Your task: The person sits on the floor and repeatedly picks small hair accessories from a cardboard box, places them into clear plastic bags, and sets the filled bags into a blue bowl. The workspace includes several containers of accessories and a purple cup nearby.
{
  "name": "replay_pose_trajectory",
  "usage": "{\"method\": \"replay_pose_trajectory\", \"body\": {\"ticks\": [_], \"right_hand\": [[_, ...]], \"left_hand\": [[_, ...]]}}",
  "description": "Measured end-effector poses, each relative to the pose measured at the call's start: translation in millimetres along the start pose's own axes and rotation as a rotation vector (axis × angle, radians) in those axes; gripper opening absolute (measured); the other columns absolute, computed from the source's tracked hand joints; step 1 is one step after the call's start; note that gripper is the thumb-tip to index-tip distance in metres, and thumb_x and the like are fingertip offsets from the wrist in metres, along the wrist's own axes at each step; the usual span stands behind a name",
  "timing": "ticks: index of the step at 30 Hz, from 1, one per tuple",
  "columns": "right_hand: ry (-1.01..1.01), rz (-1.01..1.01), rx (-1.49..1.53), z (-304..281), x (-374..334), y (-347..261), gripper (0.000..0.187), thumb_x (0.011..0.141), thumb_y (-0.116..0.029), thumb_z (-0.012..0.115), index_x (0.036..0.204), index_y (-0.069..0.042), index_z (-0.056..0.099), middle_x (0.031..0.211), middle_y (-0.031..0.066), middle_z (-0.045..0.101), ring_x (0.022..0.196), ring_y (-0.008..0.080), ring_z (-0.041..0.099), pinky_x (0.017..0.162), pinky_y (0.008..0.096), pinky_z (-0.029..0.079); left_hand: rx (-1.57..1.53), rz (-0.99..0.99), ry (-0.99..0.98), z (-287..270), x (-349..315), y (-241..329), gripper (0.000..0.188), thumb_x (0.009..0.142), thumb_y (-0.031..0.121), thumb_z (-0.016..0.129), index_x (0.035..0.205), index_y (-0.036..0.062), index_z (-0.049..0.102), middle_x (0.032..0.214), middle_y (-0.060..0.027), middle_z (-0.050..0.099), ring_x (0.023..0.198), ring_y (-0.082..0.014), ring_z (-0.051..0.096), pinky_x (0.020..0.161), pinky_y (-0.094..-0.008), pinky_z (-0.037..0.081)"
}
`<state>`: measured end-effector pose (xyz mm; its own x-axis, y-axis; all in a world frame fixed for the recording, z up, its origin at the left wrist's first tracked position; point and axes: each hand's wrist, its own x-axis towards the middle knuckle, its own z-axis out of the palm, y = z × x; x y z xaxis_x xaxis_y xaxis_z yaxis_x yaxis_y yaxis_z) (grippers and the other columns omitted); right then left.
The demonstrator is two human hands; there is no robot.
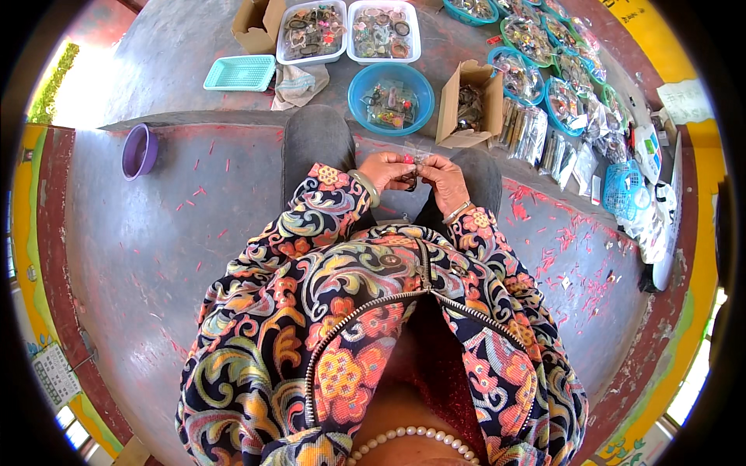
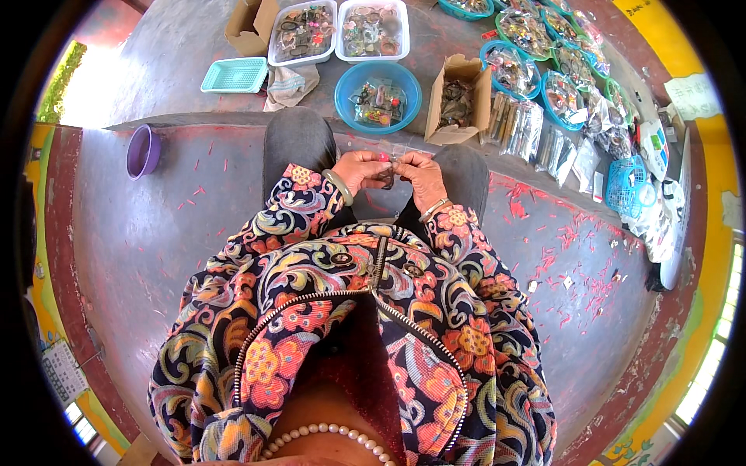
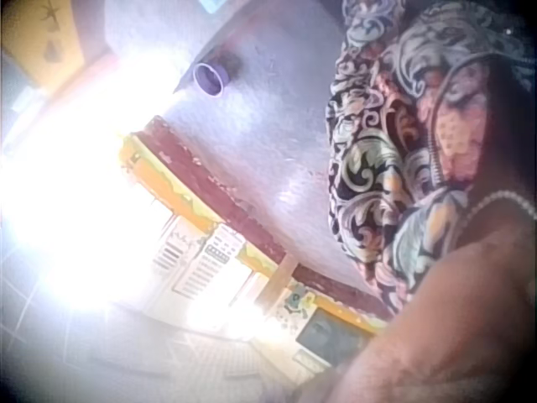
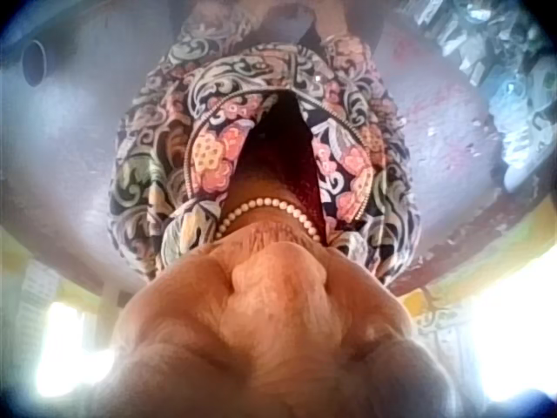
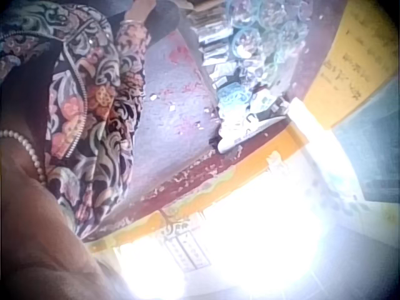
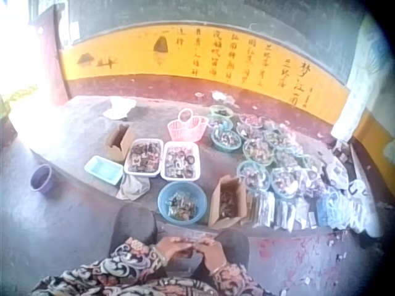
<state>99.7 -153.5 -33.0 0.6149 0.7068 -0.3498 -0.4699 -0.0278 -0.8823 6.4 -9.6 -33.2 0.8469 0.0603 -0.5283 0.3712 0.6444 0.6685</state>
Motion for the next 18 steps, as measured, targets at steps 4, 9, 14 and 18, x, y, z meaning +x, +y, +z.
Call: {"method": "replay_pose_trajectory", "body": {"ticks": [4, 9, 14, 18], "right_hand": [[0.061, 0.091, 0.007, 12.1, -4.4, -12.3, 0.01, 0.071, -0.016, 0.063, 0.07, -0.007, 0.058, 0.065, -0.0038, 0.055, 0.062, 0.005, 0.047, 0.059, 0.02, 0.035], [0.142, 0.05, -0.035, 11.8, -5.3, -12.9, 0.016, 0.072, -0.019, 0.064, 0.076, -0.004, 0.061, 0.067, -0.0022, 0.056, 0.063, 0.0057, 0.048, 0.059, 0.0207, 0.035], [0.161, -0.062, -0.079, 7.3, -3.2, -4.4, 0.015, 0.072, -0.016, 0.064, 0.077, -0.001, 0.062, 0.067, -0.0007, 0.057, 0.061, 0.0054, 0.046, 0.057, 0.0194, 0.035], [0.187, -0.07, -0.126, 11.4, -2.4, -3.6, 0.013, 0.074, -0.015, 0.062, 0.077, -0.003, 0.061, 0.067, -0.0011, 0.056, 0.06, 0.0053, 0.045, 0.057, 0.0185, 0.034]], "left_hand": [[0.075, 0.005, 0.024, -4.7, 1.4, -1.8, 0.019, 0.075, 0.014, 0.06, 0.088, 0.0013, 0.056, 0.077, -0.0043, 0.058, 0.068, -0.0123, 0.057, 0.061, -0.0233, 0.048], [0.185, -0.021, 0.001, 1.0, -2.2, 2.8, 0.016, 0.075, 0.014, 0.059, 0.086, 0.0025, 0.057, 0.076, -0.003, 0.058, 0.068, -0.0116, 0.057, 0.058, -0.0231, 0.049], [0.106, -0.088, -0.079, 3.0, -2.5, 1.9, 0.021, 0.077, 0.018, 0.057, 0.092, 0.0042, 0.054, 0.078, -0.0024, 0.057, 0.066, -0.0107, 0.057, 0.058, -0.0234, 0.049], [0.118, -0.104, -0.064, 2.9, -3.2, 3.6, 0.022, 0.079, 0.02, 0.056, 0.094, 0.0045, 0.054, 0.078, -0.0021, 0.057, 0.068, -0.0112, 0.057, 0.058, -0.0245, 0.05]]}}
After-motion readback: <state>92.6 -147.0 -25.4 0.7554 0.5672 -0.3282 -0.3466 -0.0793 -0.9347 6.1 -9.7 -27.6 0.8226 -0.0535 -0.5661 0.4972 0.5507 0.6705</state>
